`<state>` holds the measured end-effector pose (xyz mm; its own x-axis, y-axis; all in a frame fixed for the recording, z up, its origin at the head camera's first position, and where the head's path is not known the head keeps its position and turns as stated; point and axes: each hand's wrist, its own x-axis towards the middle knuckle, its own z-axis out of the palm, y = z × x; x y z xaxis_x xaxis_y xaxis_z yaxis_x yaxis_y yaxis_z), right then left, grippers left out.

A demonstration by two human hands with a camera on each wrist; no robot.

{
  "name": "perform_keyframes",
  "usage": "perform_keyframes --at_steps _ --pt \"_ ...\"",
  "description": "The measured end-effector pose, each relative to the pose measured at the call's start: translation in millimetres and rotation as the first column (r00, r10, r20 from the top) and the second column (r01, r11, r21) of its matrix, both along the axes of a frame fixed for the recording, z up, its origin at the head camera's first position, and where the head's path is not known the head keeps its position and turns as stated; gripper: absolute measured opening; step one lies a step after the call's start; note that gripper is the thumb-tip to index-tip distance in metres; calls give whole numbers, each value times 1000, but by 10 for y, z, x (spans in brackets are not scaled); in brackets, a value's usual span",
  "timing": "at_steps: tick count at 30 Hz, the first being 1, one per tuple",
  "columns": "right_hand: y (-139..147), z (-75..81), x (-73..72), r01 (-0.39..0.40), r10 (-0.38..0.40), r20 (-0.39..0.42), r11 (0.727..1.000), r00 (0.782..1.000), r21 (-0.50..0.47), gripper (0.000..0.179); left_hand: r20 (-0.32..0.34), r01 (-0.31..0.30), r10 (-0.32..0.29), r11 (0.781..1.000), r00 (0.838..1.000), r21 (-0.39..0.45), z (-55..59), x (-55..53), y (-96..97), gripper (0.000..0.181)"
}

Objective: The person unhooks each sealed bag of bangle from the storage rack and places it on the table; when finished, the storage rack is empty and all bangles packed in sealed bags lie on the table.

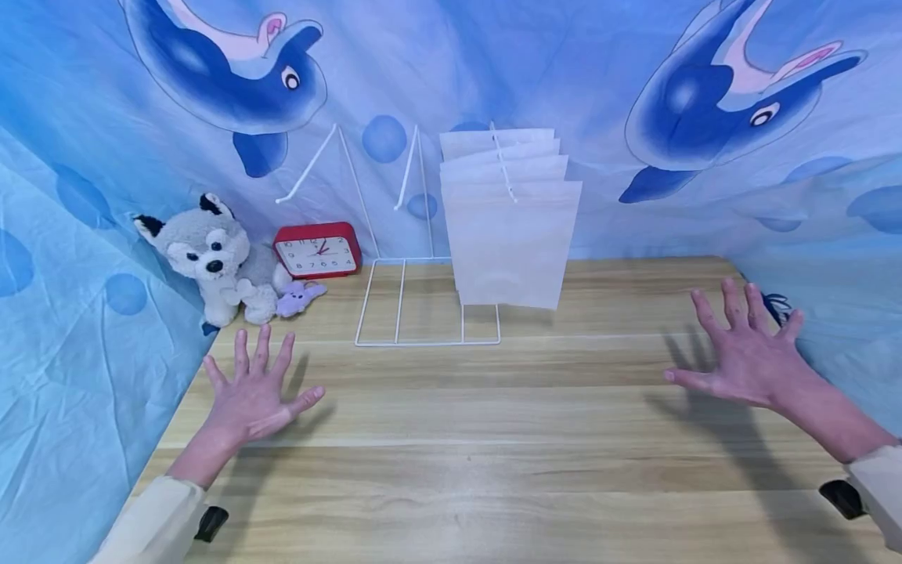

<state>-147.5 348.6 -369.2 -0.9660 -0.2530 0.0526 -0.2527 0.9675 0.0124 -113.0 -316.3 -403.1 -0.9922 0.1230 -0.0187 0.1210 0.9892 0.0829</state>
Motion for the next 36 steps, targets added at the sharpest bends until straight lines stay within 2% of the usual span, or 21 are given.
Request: perform_keyframes --at_steps 3,6,9,12,15,19,22,25,28,32,36 --pt "-15 24 -24 -9 9 -3 1000 1000 9 126 16 -6 5 1000 1000 11 8 -18 2 102" --pt "-49 60 -40 -20 20 12 1000 1000 13 126 52 5 -8 998 999 62 17 -65 17 99" --pt "-90 78 -53 -29 30 63 1000 998 -6 124 72 49 -61 986 995 158 2 -194 45 92" --pt "-141 76 -57 -49 56 115 997 992 -58 123 80 115 -141 957 987 267 -36 -434 101 84" --pt "-209 58 -38 -84 101 148 990 984 -116 120 100 161 -209 922 973 352 -81 -740 186 82" --pt "-308 15 0 -135 175 194 970 965 -203 117 153 161 -243 896 958 414 -124 -1115 298 89" --pt "-383 -29 13 -171 231 218 949 948 -263 114 208 132 -245 886 947 444 -132 -1293 343 95" --pt "-458 -80 2 -211 280 219 933 935 -292 112 285 86 -238 885 929 458 -134 -1375 353 102" --pt "-523 -119 -24 -246 318 209 919 925 -308 111 346 62 -227 901 911 429 -148 -1412 344 107" --pt "-575 -124 -69 -266 334 190 912 923 -311 109 361 73 -219 923 906 377 -163 -1458 360 110" --pt "-613 -82 -124 -287 348 161 906 924 -311 107 365 91 -220 936 905 340 -169 -1512 410 109"
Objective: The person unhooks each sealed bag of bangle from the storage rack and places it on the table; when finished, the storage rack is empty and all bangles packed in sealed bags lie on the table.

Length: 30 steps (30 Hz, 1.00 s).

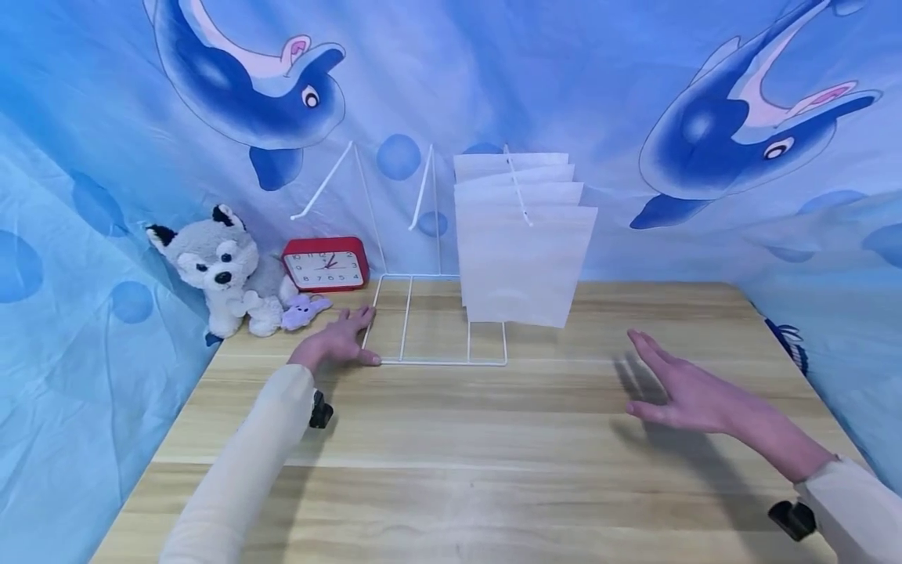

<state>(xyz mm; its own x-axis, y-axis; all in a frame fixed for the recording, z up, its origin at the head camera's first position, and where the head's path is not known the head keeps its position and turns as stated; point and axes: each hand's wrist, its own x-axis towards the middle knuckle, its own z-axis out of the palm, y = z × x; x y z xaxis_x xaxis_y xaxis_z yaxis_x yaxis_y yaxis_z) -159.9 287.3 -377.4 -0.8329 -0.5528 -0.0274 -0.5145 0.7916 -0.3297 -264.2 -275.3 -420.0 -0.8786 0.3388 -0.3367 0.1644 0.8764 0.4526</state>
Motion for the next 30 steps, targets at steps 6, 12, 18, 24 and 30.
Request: perform_keyframes --at_steps 6,12,18,24,30 --pt "-95 151 -144 -42 37 -61 995 997 -90 87 -11 7 -8 998 1000 -55 15 -42 73 107" --pt "-308 498 -354 -36 -15 -123 915 992 -403 48 26 -35 37 996 999 -86 22 -44 99 107" --pt "-598 935 -565 18 -97 -79 732 992 -681 39 41 -34 37 996 998 -87 27 -47 131 107" --pt "-794 1164 -790 68 -139 -36 675 990 -735 43 63 -49 55 994 996 -94 22 -40 155 108" --pt "-913 1218 -915 67 -107 -8 673 994 -736 41 55 -65 71 993 996 -102 33 -11 141 108"
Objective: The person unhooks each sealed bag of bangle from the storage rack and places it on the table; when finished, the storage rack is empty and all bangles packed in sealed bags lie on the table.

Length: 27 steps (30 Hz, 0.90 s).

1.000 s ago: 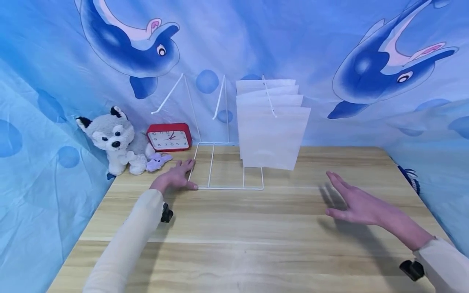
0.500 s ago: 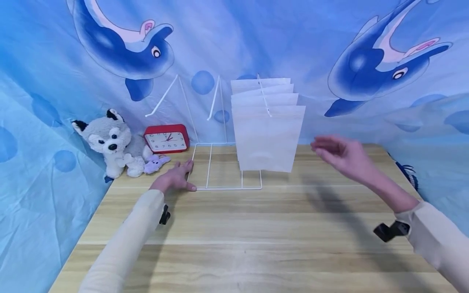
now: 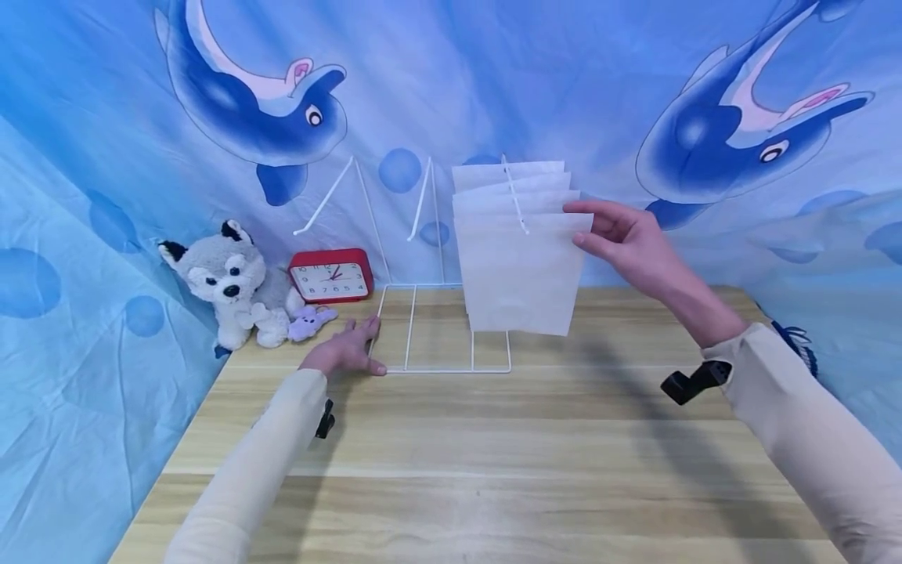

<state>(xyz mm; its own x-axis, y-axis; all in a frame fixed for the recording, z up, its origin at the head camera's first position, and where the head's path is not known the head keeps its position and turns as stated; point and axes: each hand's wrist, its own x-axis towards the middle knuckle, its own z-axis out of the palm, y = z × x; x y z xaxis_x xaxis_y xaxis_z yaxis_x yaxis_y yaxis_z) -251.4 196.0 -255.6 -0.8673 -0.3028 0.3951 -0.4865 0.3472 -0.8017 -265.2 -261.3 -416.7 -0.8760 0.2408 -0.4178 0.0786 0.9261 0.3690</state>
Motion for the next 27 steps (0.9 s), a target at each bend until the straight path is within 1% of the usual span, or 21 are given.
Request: perform_keyframes --at_steps 7,11,13,15,18,20,22,27 --pt "-87 0 -54 25 -21 100 999 995 -38 38 14 -21 21 1000 1000 -6 -11 15 24 108" --pt "-129 13 -71 15 -12 126 999 992 -30 36 15 -26 26 1000 1000 -3 -9 31 26 108" --pt "-158 25 -84 -14 22 140 998 990 -57 35 11 -24 24 1000 1000 -5 -6 37 21 108" --pt "-188 36 -96 -58 77 170 991 983 -117 33 8 -21 21 1000 1000 -6 -2 42 17 107" --pt "-227 43 -119 -116 166 217 967 962 -226 30 7 -13 13 1000 1000 -6 5 47 13 107" --pt "-241 45 -129 -133 202 240 953 950 -274 28 10 -13 13 1000 1000 -7 10 49 16 107" --pt "-247 46 -136 -142 219 247 945 944 -296 26 12 -12 12 1000 1000 -9 16 49 22 106" --pt "-236 57 -123 -134 212 245 945 946 -298 24 11 -13 13 1000 1000 -16 29 47 37 106"
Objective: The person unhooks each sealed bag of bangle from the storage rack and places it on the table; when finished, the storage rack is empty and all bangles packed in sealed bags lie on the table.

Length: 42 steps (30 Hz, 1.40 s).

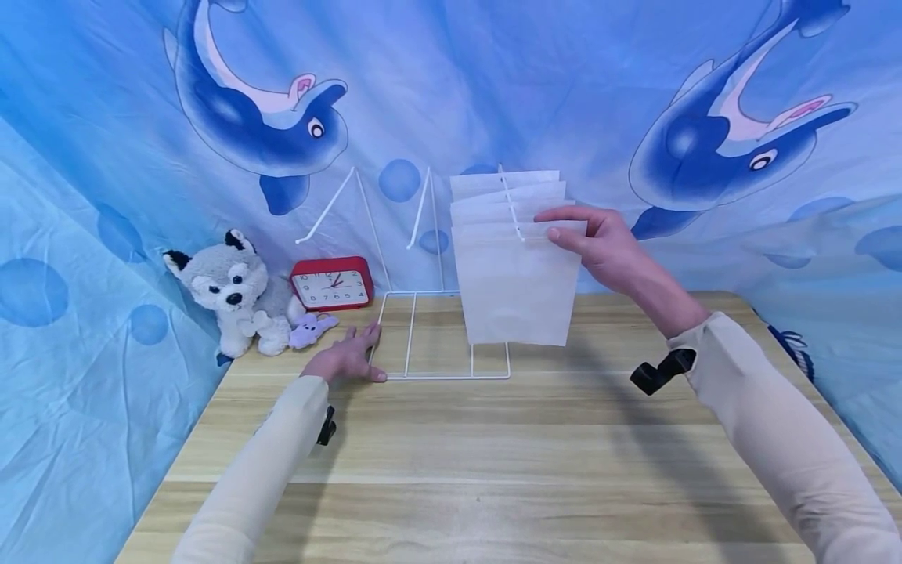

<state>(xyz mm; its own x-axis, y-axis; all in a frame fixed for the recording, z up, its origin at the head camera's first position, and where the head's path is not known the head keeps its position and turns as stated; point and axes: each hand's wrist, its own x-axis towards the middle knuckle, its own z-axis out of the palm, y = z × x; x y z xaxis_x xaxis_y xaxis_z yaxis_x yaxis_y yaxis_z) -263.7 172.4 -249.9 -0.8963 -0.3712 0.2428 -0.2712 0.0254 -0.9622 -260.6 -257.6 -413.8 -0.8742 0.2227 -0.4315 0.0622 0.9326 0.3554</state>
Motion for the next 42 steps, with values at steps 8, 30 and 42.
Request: perform_keyframes --at_steps 8,30,42 --pt "24 14 79 26 -26 -5 999 1000 30 21 8 -12 12 1000 1000 6 -9 -10 17 106" --pt "265 79 390 112 -66 -190 964 980 242 19 21 13 -12 1000 1000 -21 -74 2 25 106" --pt "1044 16 496 78 -73 -37 983 997 166 24 -8 35 -35 999 999 -6 8 15 0 107"
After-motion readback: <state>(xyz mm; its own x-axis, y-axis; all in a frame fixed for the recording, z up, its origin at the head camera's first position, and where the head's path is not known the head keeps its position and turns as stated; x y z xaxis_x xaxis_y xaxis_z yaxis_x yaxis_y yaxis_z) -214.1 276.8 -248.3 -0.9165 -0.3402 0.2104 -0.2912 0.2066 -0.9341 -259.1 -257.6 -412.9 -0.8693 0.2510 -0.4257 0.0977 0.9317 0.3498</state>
